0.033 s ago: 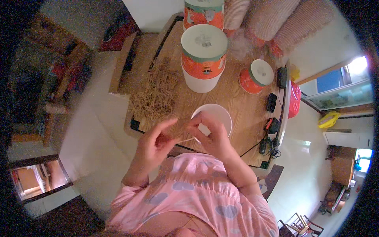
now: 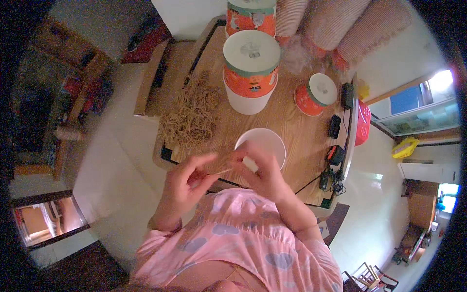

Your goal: Organizing, stacking, and preparing paper containers with decorative filler or labels.

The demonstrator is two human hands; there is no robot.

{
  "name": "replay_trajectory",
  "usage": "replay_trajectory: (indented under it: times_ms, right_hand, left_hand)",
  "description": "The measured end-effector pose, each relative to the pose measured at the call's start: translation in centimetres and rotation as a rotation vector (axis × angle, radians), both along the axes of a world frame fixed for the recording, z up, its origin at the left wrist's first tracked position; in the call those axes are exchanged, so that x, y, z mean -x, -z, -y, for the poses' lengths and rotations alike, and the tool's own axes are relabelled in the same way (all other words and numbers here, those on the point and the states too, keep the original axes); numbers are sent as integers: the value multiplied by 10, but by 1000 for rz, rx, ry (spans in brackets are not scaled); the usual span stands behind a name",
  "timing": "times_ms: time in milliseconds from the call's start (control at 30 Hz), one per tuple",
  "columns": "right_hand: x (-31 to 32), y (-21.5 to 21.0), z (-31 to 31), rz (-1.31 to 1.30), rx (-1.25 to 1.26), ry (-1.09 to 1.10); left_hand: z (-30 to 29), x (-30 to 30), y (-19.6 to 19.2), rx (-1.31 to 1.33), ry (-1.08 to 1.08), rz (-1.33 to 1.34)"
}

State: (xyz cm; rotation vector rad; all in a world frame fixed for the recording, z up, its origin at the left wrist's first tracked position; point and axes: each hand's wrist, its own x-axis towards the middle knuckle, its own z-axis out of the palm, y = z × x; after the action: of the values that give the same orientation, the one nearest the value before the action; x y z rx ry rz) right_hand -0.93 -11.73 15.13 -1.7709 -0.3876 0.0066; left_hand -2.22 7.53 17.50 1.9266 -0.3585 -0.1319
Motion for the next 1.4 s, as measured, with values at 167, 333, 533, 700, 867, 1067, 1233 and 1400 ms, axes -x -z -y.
replay_trajectory:
  times_ms: [167, 333, 533, 700, 867, 1067, 1233, 1400]
  right_hand:
    - [11, -9, -7, 160, 47, -87]
    - [13, 82, 11, -102, 215, 5]
    - [-25, 138, 78, 306, 750, 450]
    - [5, 158, 96, -276, 506, 464]
    - [32, 156, 84, -253, 462, 642]
    - [43, 156, 77, -378, 441, 694]
    - [52, 175, 80, -338, 407, 687]
    - [50, 152, 68, -155, 357, 692]
  left_hand:
    - [-4, 11, -18, -209, 15, 235]
    - [17, 1, 44, -90, 11, 64]
    - [4, 1, 85, -11, -135, -156]
    - [-81, -6, 21, -203, -654, 108]
    - [-111, 11, -4, -188, -856, 206]
    - [-120, 13, -14, -294, -1176, 485]
    - [-48, -4, 27, 51, -560, -19]
    - [49, -4, 128, 206, 94, -496]
